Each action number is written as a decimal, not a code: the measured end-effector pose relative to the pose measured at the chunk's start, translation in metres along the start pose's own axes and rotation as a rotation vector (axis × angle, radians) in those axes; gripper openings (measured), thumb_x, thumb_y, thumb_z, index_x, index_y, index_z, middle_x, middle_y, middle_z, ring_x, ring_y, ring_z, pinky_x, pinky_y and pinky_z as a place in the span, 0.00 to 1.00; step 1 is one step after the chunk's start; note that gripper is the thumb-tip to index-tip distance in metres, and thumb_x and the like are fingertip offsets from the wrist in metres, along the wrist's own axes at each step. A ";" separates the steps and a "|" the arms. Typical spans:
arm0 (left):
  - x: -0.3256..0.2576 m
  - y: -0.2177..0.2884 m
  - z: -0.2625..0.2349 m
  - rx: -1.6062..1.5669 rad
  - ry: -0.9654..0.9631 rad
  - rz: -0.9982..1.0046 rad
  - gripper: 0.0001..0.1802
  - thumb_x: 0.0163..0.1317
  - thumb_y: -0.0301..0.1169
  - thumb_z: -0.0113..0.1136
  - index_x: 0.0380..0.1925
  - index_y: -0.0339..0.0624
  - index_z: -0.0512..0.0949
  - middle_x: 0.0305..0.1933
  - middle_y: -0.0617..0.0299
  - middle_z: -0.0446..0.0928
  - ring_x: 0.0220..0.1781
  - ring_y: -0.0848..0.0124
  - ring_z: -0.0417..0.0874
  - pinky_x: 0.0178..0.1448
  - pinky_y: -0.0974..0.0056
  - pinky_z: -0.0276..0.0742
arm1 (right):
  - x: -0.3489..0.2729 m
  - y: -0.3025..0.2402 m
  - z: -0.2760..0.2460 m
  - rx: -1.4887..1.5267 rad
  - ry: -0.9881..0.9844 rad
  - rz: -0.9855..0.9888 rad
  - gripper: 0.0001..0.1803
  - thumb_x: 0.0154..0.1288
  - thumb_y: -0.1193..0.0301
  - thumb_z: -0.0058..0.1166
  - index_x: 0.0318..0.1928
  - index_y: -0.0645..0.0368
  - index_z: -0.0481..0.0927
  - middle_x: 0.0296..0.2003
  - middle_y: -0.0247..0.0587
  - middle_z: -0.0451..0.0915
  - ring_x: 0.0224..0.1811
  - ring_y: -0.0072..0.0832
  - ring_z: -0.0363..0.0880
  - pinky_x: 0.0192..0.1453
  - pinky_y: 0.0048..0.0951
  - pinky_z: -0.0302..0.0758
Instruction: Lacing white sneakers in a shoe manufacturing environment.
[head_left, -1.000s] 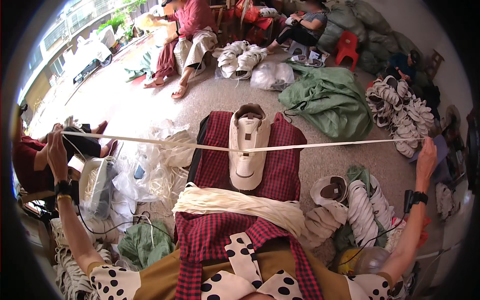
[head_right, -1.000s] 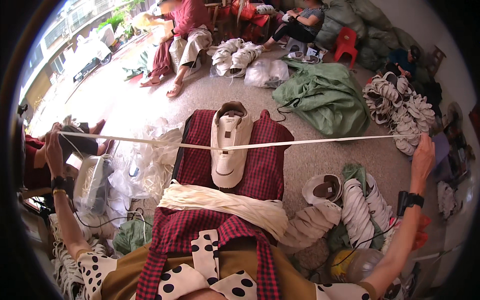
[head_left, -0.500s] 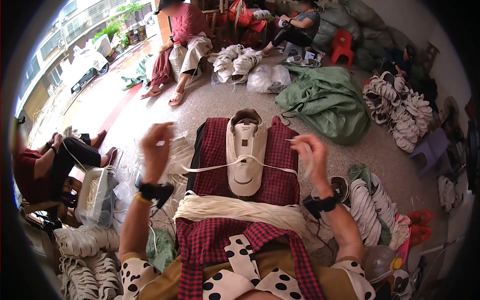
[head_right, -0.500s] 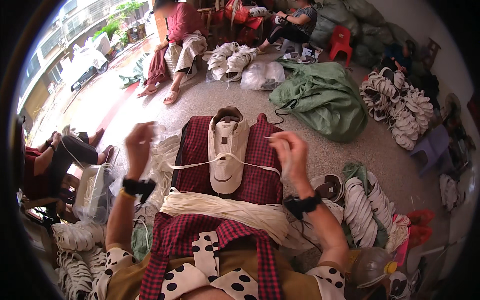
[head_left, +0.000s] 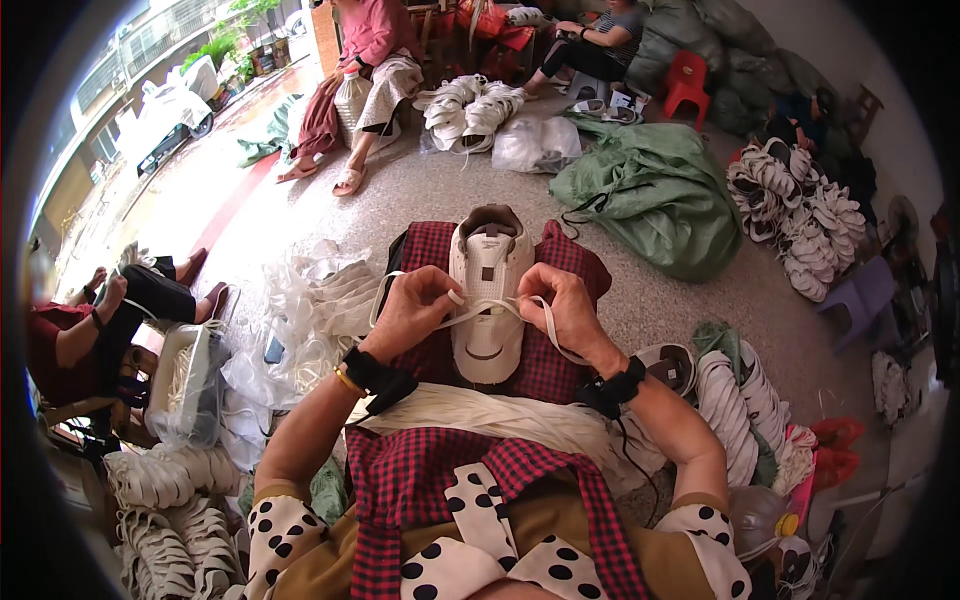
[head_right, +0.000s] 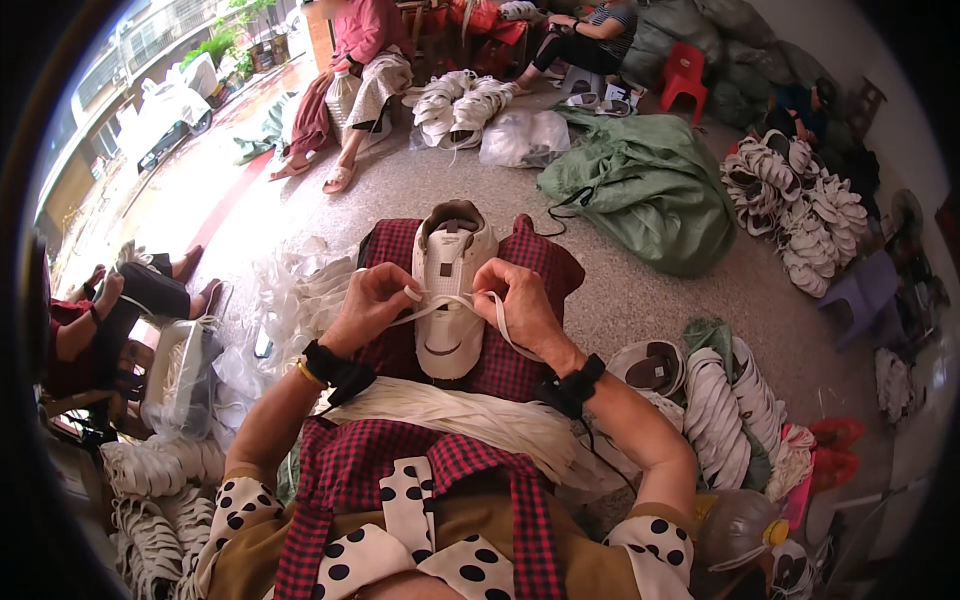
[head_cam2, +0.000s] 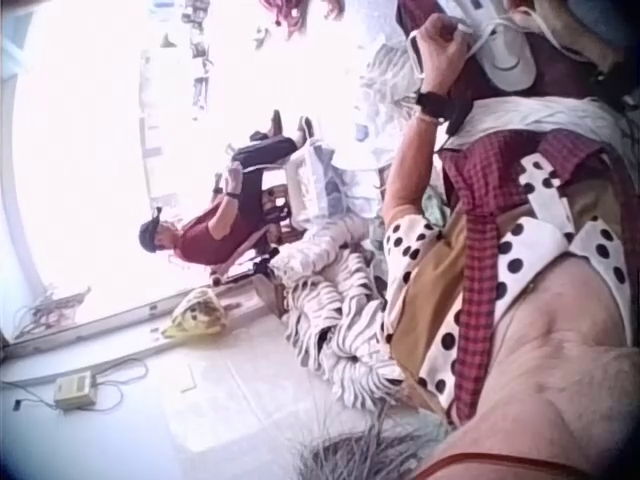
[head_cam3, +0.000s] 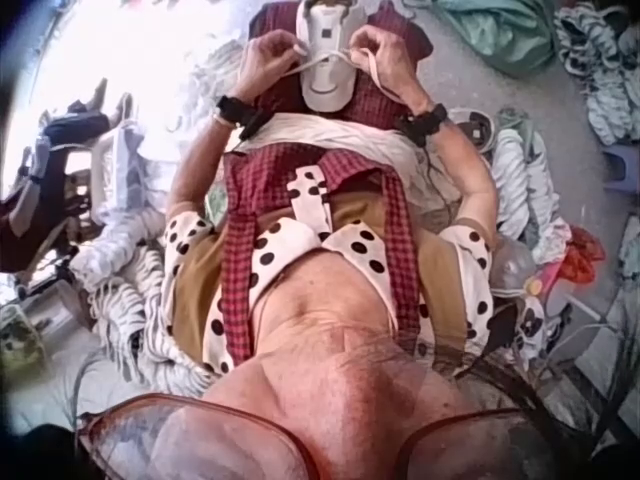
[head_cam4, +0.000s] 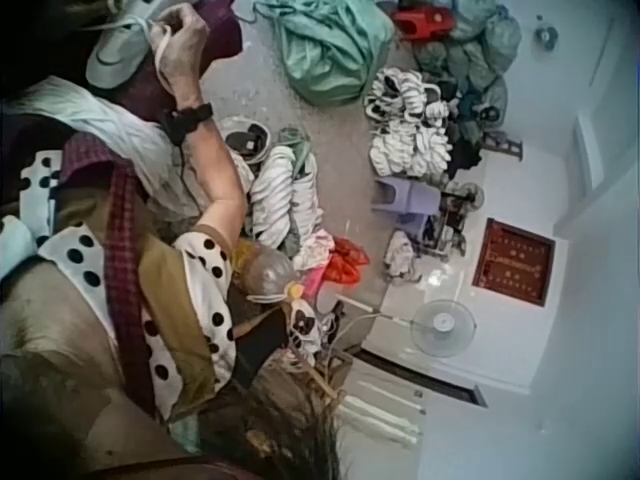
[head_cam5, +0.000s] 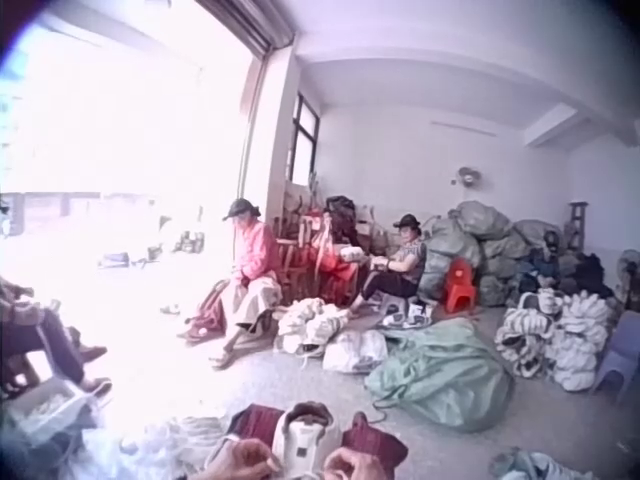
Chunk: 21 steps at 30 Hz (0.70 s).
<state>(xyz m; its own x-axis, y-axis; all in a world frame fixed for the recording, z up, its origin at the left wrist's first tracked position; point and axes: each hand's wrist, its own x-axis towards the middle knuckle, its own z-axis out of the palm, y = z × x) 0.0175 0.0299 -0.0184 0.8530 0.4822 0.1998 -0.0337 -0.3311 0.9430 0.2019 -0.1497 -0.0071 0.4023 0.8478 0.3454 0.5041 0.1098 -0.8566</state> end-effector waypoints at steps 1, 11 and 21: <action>-0.002 0.004 -0.002 -0.024 -0.030 -0.024 0.03 0.62 0.24 0.64 0.33 0.36 0.81 0.36 0.63 0.83 0.39 0.78 0.81 0.47 0.70 0.78 | 0.000 -0.002 0.001 0.000 -0.001 -0.001 0.05 0.54 0.77 0.61 0.32 0.63 0.79 0.25 0.34 0.80 0.28 0.19 0.78 0.34 0.26 0.75; -0.040 0.104 -0.049 -0.605 -0.418 0.368 0.05 0.65 0.25 0.64 0.32 0.35 0.79 0.34 0.52 0.82 0.40 0.65 0.86 0.47 0.62 0.82 | 0.012 -0.011 0.018 -0.296 0.043 -0.120 0.07 0.53 0.78 0.58 0.31 0.63 0.74 0.23 0.42 0.77 0.25 0.31 0.79 0.30 0.32 0.73; -0.010 0.008 0.004 0.044 0.071 0.019 0.03 0.64 0.23 0.63 0.33 0.34 0.78 0.30 0.65 0.81 0.35 0.80 0.81 0.41 0.71 0.79 | 0.013 -0.016 0.005 -0.192 -0.114 0.004 0.06 0.56 0.78 0.59 0.35 0.65 0.78 0.28 0.41 0.84 0.32 0.25 0.84 0.37 0.28 0.79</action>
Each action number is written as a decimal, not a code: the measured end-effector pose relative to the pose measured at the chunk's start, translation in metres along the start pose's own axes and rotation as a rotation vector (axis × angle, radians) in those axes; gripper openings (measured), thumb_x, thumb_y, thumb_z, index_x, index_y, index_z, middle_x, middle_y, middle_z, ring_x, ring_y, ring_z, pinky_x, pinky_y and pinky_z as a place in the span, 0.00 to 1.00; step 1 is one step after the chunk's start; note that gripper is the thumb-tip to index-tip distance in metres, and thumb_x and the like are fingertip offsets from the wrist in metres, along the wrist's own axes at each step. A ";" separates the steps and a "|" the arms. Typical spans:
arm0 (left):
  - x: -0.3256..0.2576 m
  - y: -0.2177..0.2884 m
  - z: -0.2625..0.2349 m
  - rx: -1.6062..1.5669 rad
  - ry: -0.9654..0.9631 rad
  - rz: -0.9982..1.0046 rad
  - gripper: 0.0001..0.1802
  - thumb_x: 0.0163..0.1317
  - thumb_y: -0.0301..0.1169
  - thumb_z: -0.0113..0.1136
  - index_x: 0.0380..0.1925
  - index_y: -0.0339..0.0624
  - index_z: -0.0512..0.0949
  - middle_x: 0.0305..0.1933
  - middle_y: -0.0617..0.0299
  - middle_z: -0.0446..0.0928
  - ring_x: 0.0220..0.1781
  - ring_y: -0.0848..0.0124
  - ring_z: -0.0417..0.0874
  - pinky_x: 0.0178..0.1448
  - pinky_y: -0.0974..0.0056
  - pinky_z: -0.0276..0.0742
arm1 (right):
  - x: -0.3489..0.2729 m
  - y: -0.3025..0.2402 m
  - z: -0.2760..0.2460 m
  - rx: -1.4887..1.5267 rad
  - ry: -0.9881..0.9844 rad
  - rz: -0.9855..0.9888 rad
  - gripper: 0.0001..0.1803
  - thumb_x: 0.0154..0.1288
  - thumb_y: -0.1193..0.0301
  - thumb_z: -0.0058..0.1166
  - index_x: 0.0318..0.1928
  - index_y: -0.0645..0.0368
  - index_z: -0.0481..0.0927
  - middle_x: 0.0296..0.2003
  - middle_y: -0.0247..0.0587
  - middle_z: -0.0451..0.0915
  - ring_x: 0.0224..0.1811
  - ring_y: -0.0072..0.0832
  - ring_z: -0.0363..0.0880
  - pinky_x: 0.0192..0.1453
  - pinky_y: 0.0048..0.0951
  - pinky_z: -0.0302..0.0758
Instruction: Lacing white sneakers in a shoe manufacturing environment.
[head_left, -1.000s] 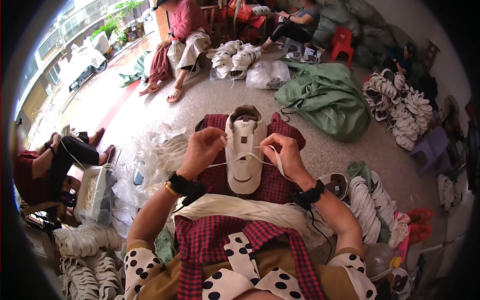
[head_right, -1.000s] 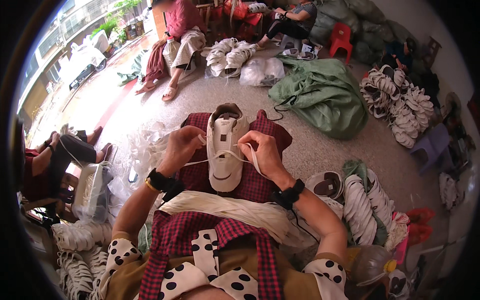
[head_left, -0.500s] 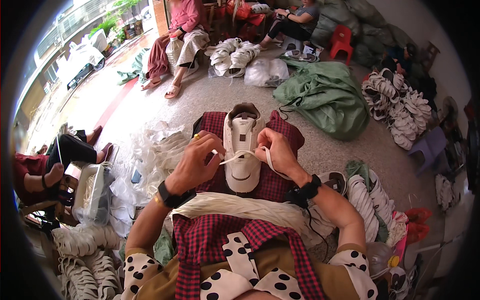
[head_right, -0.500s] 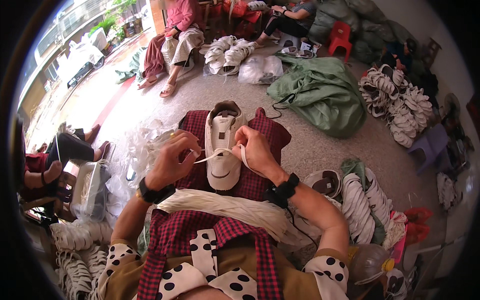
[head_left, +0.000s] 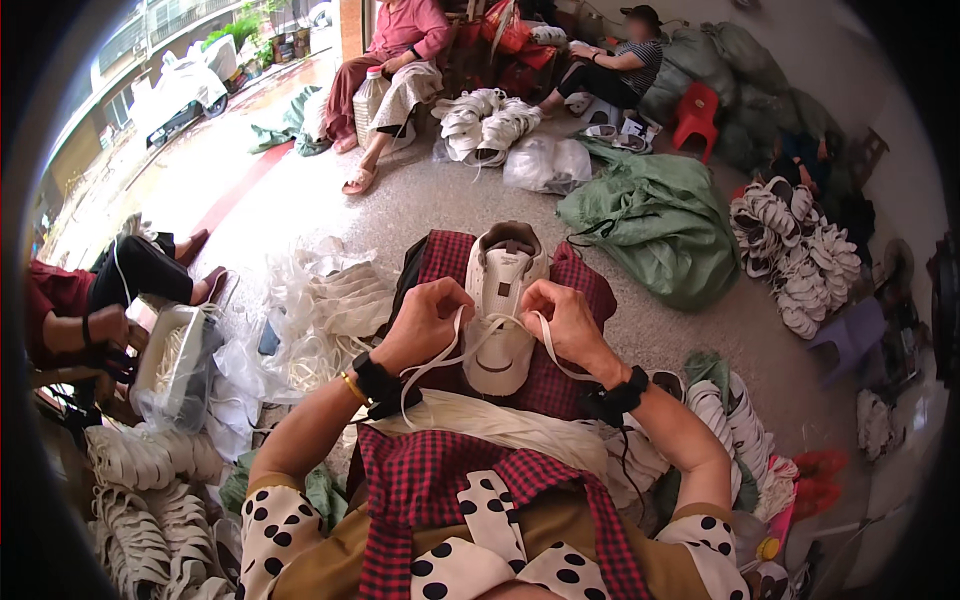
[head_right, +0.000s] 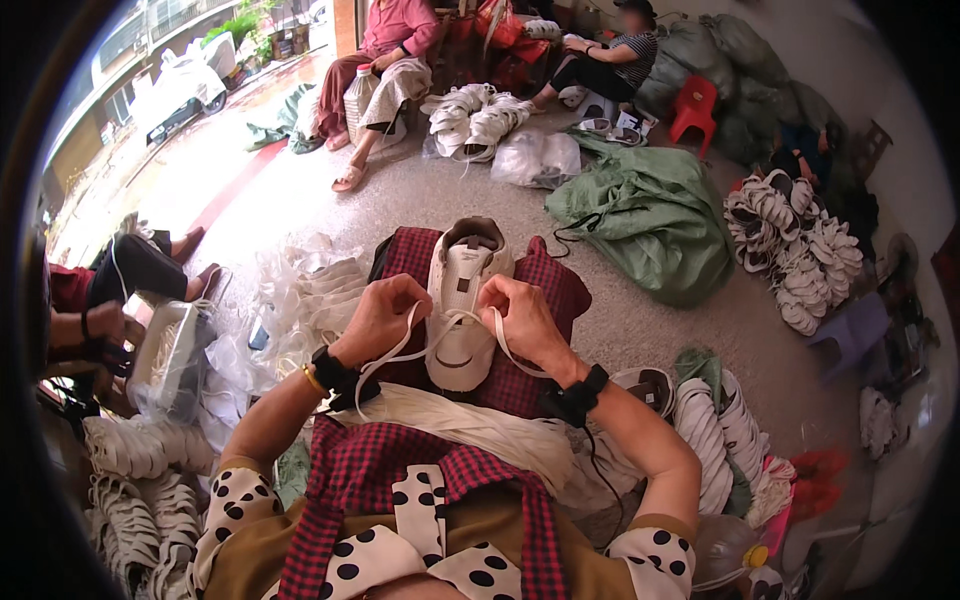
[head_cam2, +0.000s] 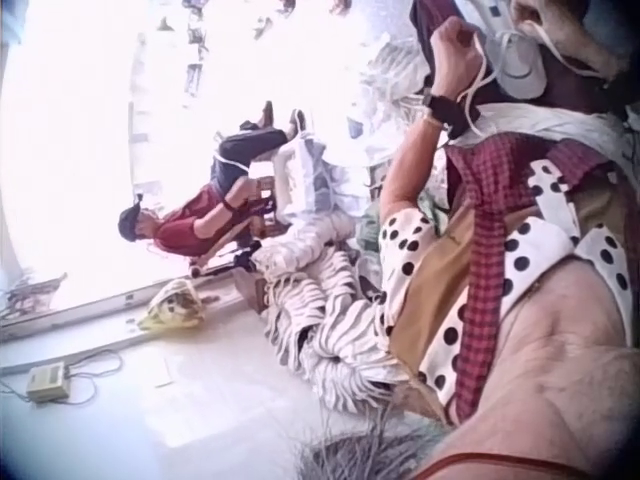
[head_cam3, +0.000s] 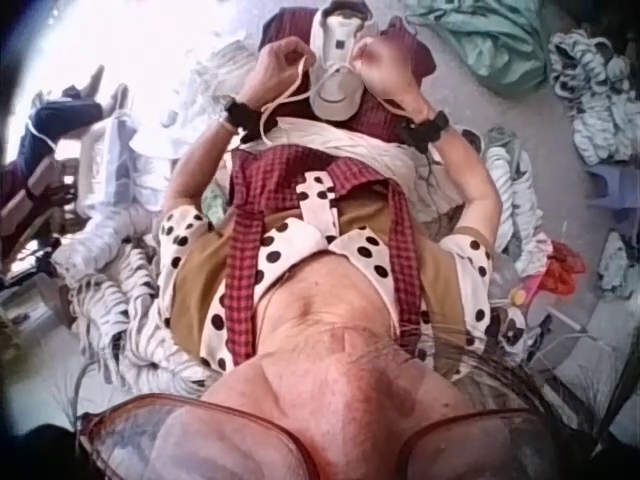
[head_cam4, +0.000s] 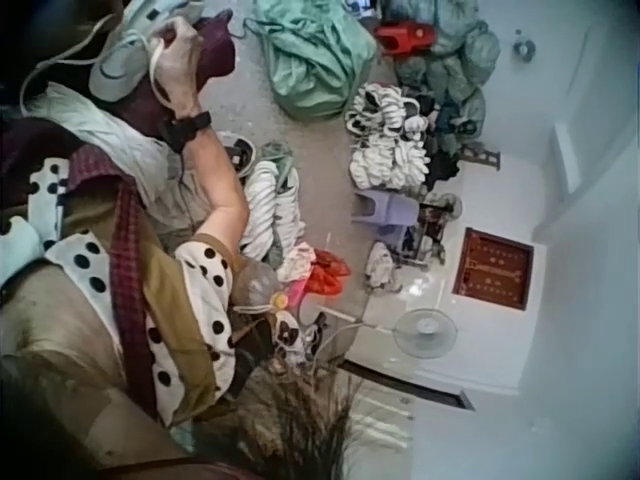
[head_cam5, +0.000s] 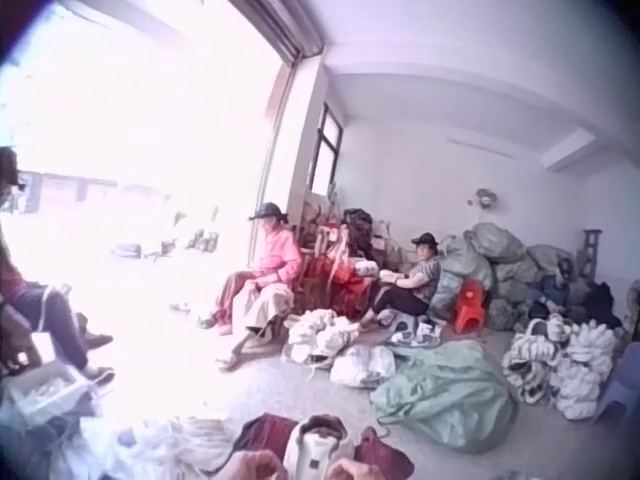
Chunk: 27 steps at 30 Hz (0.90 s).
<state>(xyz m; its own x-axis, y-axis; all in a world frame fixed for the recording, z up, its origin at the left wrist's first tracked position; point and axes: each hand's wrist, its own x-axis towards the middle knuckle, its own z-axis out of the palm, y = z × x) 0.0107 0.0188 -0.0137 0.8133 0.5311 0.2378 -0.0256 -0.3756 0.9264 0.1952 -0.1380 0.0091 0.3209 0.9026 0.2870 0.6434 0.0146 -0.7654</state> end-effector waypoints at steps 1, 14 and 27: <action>0.000 0.000 0.002 -0.006 0.004 -0.002 0.03 0.64 0.23 0.63 0.33 0.34 0.78 0.30 0.65 0.81 0.35 0.80 0.81 0.41 0.71 0.79 | 0.000 0.000 0.000 0.009 0.000 0.011 0.06 0.56 0.78 0.59 0.35 0.66 0.78 0.28 0.41 0.83 0.31 0.25 0.84 0.37 0.28 0.79; 0.003 -0.012 0.006 0.161 0.121 0.082 0.05 0.59 0.23 0.64 0.29 0.36 0.77 0.24 0.66 0.79 0.29 0.81 0.79 0.33 0.72 0.75 | -0.002 0.003 0.000 0.054 0.019 0.011 0.05 0.57 0.78 0.61 0.34 0.65 0.79 0.26 0.39 0.83 0.30 0.23 0.83 0.36 0.27 0.79; 0.051 0.004 -0.017 0.056 -0.295 -0.259 0.08 0.50 0.22 0.64 0.30 0.28 0.83 0.25 0.57 0.83 0.25 0.72 0.84 0.29 0.69 0.81 | 0.003 0.013 -0.002 0.100 -0.012 0.035 0.07 0.55 0.78 0.62 0.36 0.64 0.79 0.28 0.38 0.83 0.32 0.23 0.83 0.39 0.27 0.79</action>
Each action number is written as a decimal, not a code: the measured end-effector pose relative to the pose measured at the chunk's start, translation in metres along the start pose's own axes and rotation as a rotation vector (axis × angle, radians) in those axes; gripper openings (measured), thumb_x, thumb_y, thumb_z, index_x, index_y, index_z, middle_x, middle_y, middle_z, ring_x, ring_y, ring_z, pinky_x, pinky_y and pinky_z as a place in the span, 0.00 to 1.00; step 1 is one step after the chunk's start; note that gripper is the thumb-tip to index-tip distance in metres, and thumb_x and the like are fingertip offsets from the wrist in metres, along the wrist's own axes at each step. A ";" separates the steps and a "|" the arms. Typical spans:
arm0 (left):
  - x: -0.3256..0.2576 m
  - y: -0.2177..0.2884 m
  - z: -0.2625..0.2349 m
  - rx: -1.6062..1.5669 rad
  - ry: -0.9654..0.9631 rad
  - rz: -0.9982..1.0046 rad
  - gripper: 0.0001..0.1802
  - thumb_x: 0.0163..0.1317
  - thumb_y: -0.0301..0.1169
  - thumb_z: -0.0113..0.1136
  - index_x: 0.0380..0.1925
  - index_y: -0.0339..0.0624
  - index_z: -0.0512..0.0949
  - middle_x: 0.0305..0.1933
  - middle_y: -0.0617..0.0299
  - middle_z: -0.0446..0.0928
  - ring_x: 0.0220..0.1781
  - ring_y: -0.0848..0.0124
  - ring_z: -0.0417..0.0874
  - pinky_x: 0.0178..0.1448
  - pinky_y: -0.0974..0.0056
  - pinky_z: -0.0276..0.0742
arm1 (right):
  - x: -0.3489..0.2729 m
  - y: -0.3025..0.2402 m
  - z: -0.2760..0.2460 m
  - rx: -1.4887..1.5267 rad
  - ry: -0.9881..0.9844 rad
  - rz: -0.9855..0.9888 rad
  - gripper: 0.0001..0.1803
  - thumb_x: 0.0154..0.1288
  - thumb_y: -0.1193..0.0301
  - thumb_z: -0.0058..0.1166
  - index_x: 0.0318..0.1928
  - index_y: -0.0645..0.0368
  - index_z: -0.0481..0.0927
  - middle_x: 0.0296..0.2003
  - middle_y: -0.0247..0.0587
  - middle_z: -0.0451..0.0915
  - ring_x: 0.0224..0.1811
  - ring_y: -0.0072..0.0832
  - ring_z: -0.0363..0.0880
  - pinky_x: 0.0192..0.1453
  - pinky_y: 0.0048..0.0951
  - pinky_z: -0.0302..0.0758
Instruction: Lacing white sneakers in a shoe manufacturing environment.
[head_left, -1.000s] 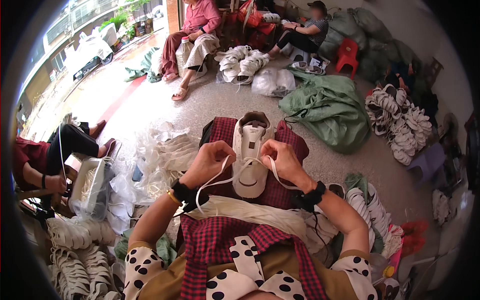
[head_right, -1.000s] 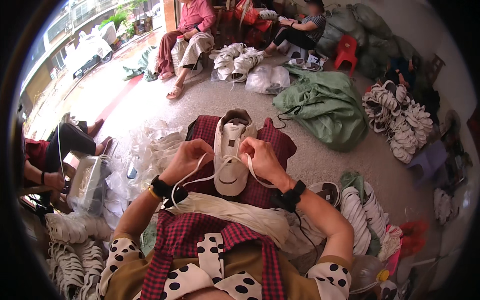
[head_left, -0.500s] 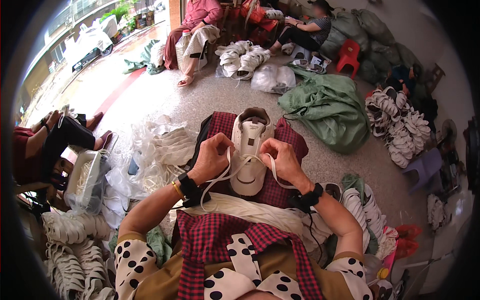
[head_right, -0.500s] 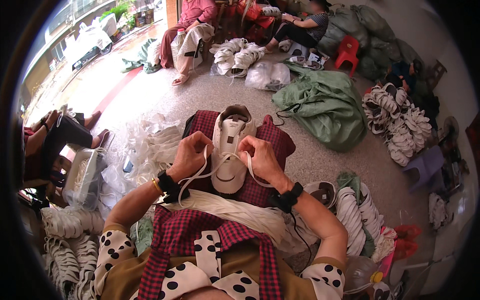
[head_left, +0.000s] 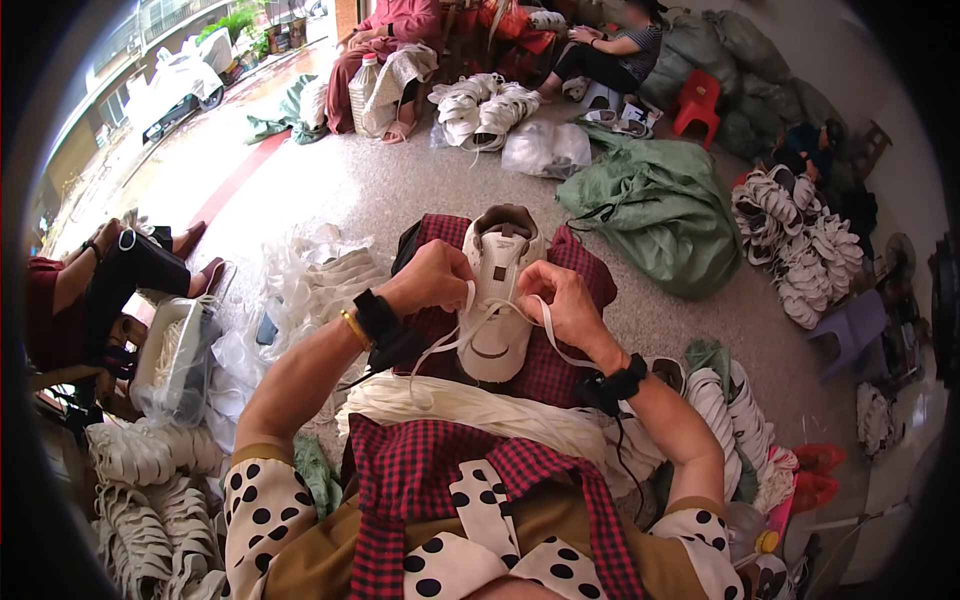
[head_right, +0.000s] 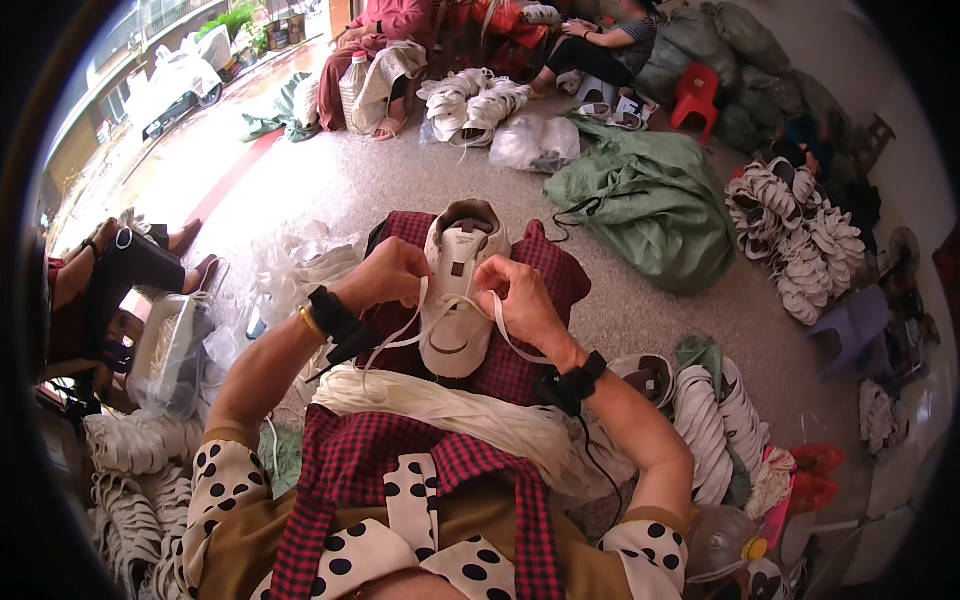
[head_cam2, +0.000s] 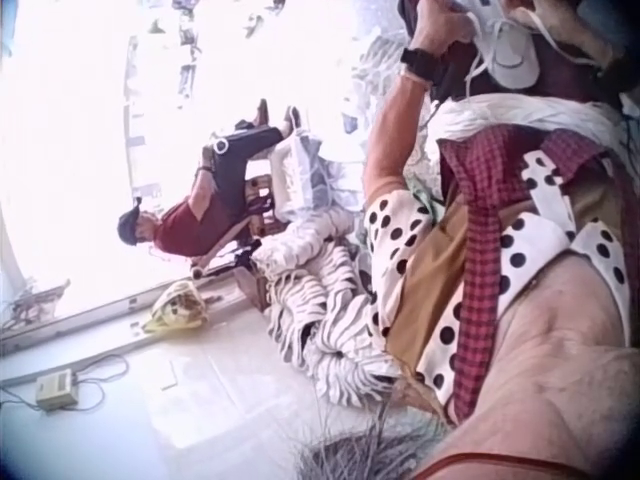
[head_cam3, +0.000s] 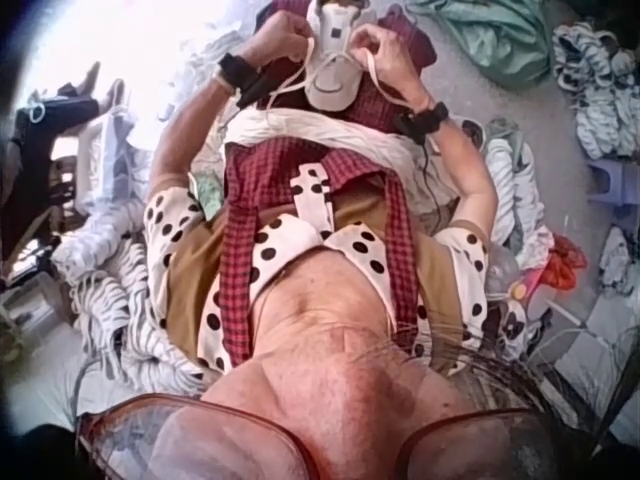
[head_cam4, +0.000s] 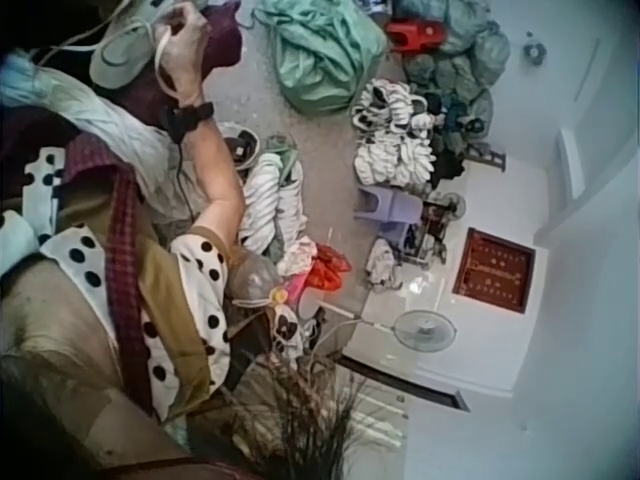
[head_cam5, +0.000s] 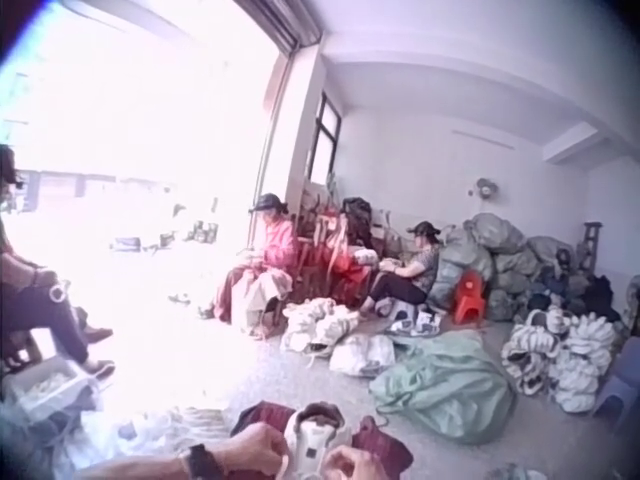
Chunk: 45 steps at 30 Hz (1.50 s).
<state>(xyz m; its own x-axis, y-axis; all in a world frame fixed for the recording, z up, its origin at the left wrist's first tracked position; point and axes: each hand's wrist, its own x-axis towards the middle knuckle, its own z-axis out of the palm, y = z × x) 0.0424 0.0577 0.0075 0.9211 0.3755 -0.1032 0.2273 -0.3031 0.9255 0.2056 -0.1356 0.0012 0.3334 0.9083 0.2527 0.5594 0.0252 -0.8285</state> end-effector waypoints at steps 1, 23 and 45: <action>0.001 0.004 -0.001 0.013 -0.019 -0.017 0.08 0.50 0.22 0.64 0.30 0.28 0.83 0.25 0.57 0.83 0.25 0.72 0.85 0.30 0.68 0.82 | 0.001 0.004 0.000 0.000 -0.004 -0.018 0.08 0.56 0.77 0.62 0.37 0.62 0.79 0.28 0.34 0.81 0.30 0.19 0.81 0.37 0.24 0.78; 0.004 0.041 -0.008 1.281 -0.245 0.885 0.04 0.56 0.25 0.58 0.32 0.43 0.80 0.46 0.57 0.72 0.51 0.62 0.75 0.53 0.58 0.75 | 0.039 -0.016 -0.022 -1.089 -0.440 -0.777 0.09 0.54 0.72 0.59 0.37 0.56 0.84 0.44 0.38 0.76 0.55 0.37 0.72 0.51 0.40 0.76; -0.018 0.075 0.016 0.070 -0.163 0.313 0.13 0.71 0.36 0.55 0.43 0.36 0.77 0.29 0.65 0.75 0.29 0.77 0.79 0.32 0.67 0.78 | 0.045 0.009 -0.013 0.639 -0.060 0.082 0.14 0.71 0.61 0.55 0.42 0.58 0.86 0.29 0.27 0.80 0.26 0.11 0.71 0.29 0.12 0.65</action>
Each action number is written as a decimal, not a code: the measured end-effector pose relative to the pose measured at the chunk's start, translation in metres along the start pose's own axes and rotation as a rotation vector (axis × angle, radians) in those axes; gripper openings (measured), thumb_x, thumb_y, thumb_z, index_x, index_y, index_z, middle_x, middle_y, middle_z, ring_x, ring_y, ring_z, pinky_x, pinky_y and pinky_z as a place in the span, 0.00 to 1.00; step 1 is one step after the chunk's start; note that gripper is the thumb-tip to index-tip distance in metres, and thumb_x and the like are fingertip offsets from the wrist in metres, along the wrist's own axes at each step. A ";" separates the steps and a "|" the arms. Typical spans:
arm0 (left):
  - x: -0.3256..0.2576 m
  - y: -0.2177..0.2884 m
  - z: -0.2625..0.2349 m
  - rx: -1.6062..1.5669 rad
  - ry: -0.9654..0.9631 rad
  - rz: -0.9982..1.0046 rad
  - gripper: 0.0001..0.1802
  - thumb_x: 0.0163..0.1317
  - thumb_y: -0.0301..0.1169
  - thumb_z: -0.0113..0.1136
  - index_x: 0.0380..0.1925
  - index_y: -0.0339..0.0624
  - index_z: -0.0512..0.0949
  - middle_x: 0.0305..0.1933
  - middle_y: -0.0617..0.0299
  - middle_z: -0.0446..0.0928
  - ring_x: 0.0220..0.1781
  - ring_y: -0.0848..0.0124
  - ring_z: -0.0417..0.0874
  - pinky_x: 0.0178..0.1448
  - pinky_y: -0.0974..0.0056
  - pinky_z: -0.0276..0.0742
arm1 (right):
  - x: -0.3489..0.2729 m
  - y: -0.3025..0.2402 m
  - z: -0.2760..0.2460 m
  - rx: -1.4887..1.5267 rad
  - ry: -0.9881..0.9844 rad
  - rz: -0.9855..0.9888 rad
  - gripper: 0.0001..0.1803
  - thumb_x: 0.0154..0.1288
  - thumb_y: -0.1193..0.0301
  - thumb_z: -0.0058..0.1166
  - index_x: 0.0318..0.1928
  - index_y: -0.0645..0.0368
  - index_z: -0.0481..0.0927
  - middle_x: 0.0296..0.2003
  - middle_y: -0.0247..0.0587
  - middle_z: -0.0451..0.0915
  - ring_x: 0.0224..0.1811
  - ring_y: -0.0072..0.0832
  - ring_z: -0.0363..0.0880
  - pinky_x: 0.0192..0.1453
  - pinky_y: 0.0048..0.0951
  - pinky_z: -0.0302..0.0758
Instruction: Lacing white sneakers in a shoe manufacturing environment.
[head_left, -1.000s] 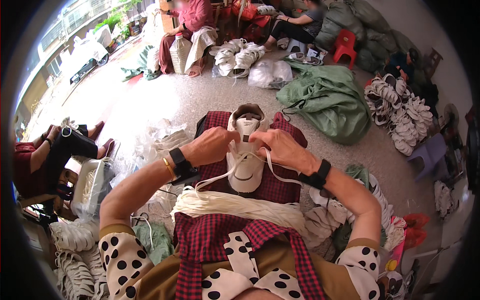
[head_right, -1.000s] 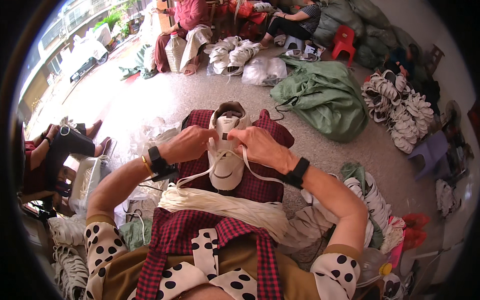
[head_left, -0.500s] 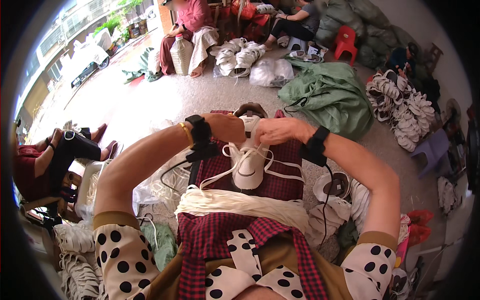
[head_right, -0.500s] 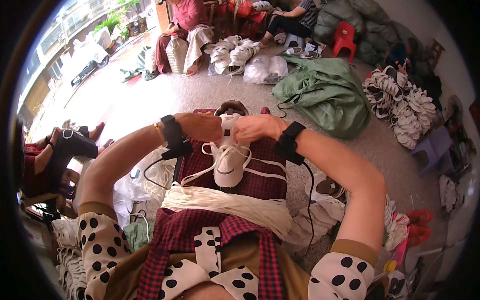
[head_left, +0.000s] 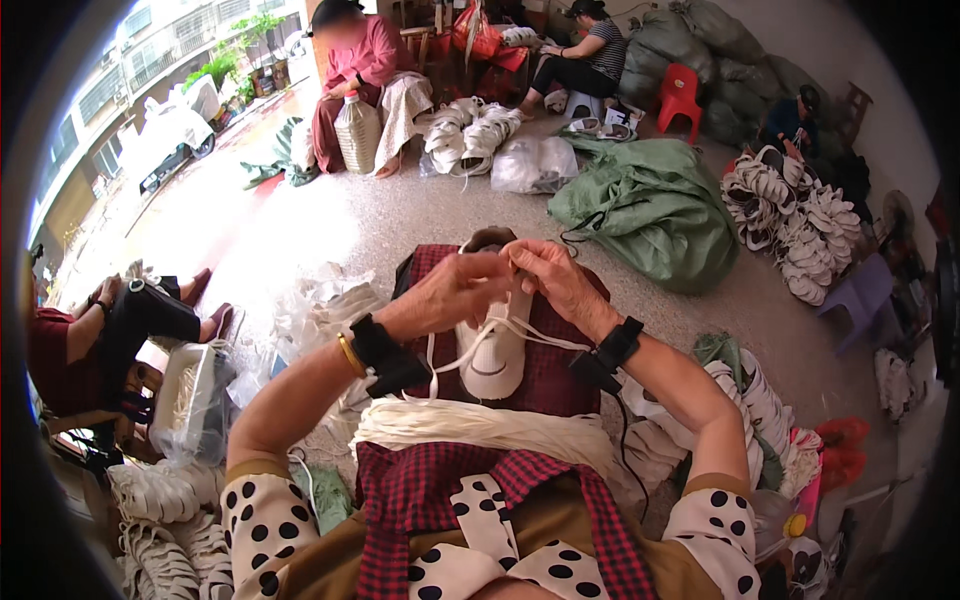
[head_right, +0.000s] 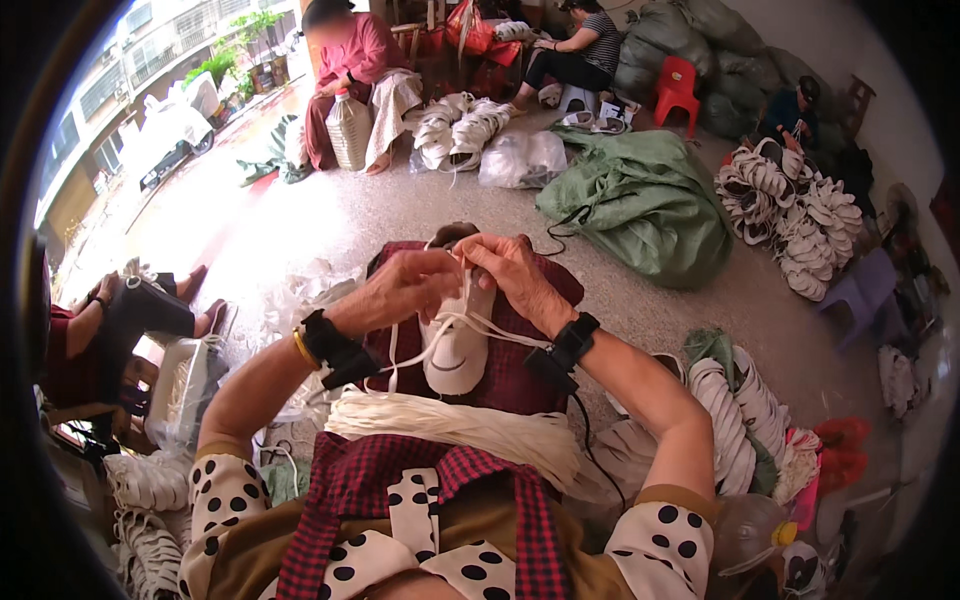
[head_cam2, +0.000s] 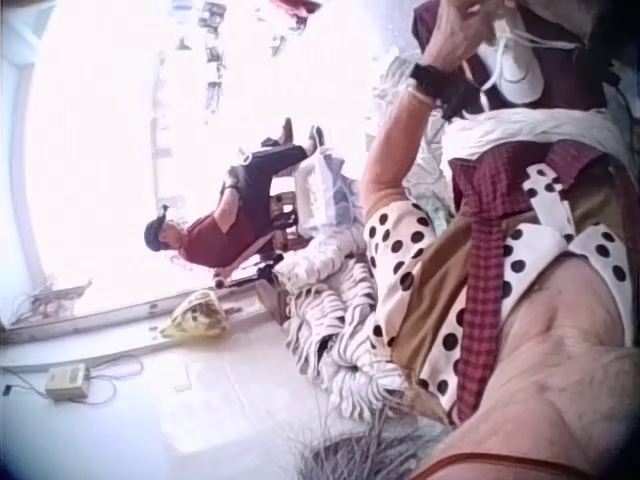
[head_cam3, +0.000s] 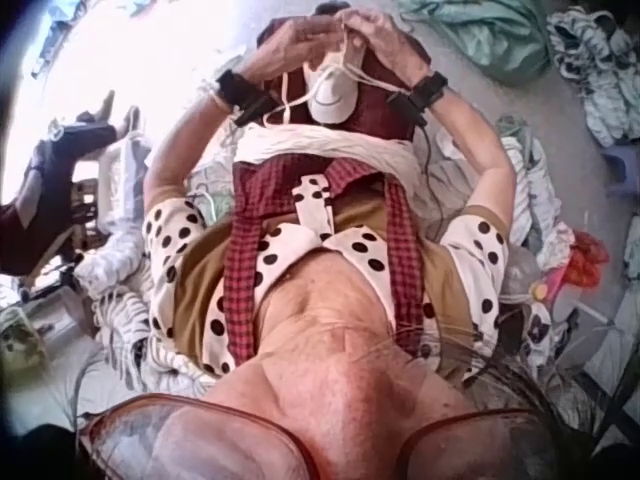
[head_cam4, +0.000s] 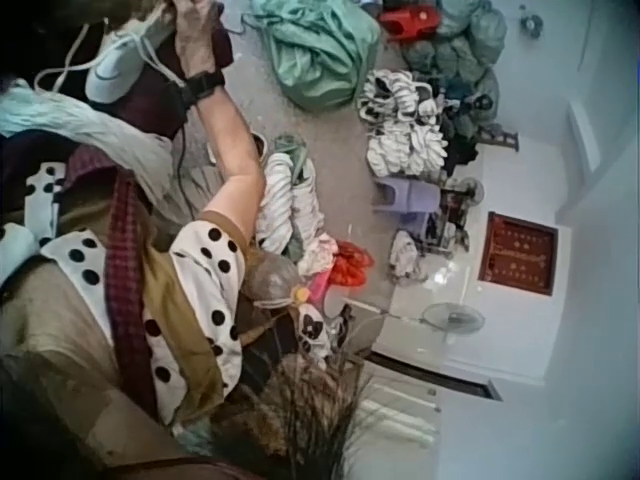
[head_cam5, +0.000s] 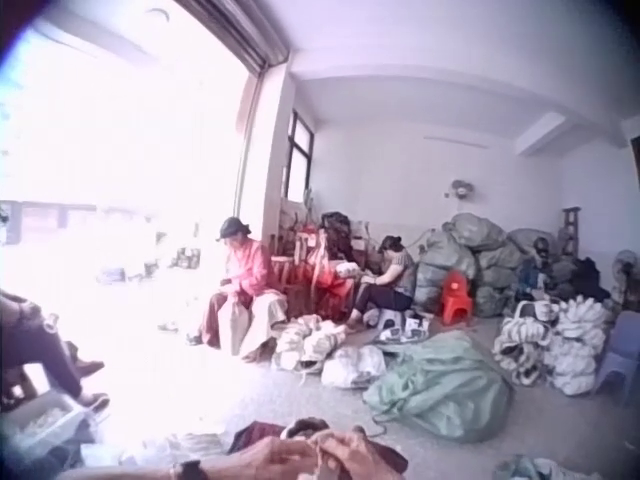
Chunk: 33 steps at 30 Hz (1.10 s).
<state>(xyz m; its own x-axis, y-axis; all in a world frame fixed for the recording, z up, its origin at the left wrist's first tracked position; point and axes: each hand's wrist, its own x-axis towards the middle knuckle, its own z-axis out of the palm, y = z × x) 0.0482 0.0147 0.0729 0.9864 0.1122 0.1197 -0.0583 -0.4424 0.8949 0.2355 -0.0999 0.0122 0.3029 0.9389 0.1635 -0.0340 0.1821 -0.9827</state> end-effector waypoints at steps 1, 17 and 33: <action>0.000 -0.009 -0.001 -0.115 0.034 -0.068 0.13 0.72 0.36 0.54 0.45 0.36 0.76 0.30 0.66 0.77 0.30 0.79 0.81 0.33 0.70 0.80 | -0.001 -0.006 0.002 -0.048 0.020 -0.027 0.15 0.72 0.61 0.54 0.43 0.59 0.86 0.29 0.27 0.80 0.26 0.11 0.71 0.29 0.14 0.67; 0.015 -0.032 0.002 -0.397 0.159 -0.218 0.18 0.73 0.39 0.56 0.37 0.32 0.81 0.31 0.61 0.82 0.29 0.76 0.83 0.34 0.71 0.81 | -0.027 0.003 0.011 -0.648 0.160 -0.304 0.09 0.65 0.76 0.52 0.43 0.62 0.83 0.34 0.35 0.83 0.33 0.22 0.79 0.38 0.27 0.75; -0.109 -0.188 -0.131 0.457 0.969 0.010 0.14 0.49 0.13 0.56 0.33 0.36 0.85 0.35 0.57 0.81 0.38 0.67 0.83 0.41 0.64 0.78 | -0.038 -0.014 -0.099 -0.221 0.547 -0.046 0.14 0.67 0.64 0.53 0.46 0.57 0.83 0.36 0.33 0.83 0.34 0.17 0.78 0.29 0.16 0.71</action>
<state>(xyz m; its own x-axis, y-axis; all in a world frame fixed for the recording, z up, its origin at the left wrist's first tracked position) -0.0689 0.2024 -0.0525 0.4320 0.6766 0.5963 0.1958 -0.7158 0.6703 0.3184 -0.1671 0.0108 0.7481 0.6341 0.1954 0.1721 0.0990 -0.9801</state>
